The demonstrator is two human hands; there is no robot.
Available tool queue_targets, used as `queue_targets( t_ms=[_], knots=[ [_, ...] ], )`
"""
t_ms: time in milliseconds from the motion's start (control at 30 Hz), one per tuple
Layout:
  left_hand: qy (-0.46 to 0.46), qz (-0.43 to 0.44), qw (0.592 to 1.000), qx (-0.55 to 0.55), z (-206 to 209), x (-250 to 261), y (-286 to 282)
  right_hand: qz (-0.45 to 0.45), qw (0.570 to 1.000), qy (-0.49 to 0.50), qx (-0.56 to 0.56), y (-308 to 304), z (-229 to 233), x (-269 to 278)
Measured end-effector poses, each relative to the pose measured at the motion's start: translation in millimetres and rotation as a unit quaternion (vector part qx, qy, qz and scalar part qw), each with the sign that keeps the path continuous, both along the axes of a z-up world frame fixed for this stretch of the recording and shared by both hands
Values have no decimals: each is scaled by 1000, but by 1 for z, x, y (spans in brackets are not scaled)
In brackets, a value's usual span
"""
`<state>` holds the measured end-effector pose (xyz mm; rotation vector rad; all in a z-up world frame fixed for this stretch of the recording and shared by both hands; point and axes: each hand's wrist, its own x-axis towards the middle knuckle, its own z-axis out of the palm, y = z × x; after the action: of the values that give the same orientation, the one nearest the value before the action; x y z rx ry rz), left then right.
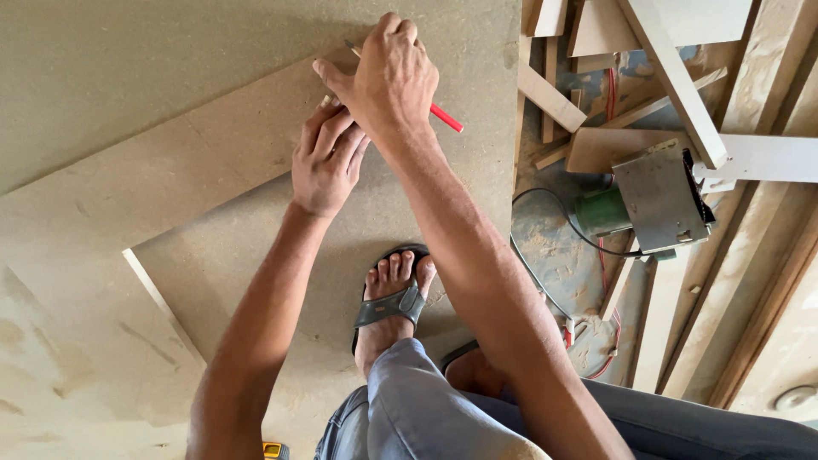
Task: The person cuts a small piece of wood with a circular saw, marks another wooden piece with a pencil, hammers nails into the joints to assemble a small wooden component, and applies wood glue to a surface.
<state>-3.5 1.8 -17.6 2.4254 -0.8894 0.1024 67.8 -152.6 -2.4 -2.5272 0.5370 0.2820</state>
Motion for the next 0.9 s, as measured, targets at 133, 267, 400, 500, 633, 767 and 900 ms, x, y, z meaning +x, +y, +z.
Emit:
queue_targets(
  t_ms=[133,267,400,500,633,767,900],
  knots=[
    [4,1,1000,-16,5,1,-1,7,1000,-12,-7,-1,0,-1],
    [8,3,1000,-16,5,1,-1,6,1000,-14,-3,-1,-2,-2],
    [7,4,1000,-12,1,-1,0,6,1000,2,-2,-1,-4,0],
    [6,1,1000,-13,0,0,0,8,1000,27,-10,-3,2,4],
    [-15,0,1000,-6,2,1,0,-1,984,167,58,-19,13,2],
    [-20,-2,1000,-15,4,2,-1,-72,974,90,197,-46,1,-26],
    [-31,1,1000,2,4,0,0,-33,975,-34,219,-74,-7,-69]
  ],
)
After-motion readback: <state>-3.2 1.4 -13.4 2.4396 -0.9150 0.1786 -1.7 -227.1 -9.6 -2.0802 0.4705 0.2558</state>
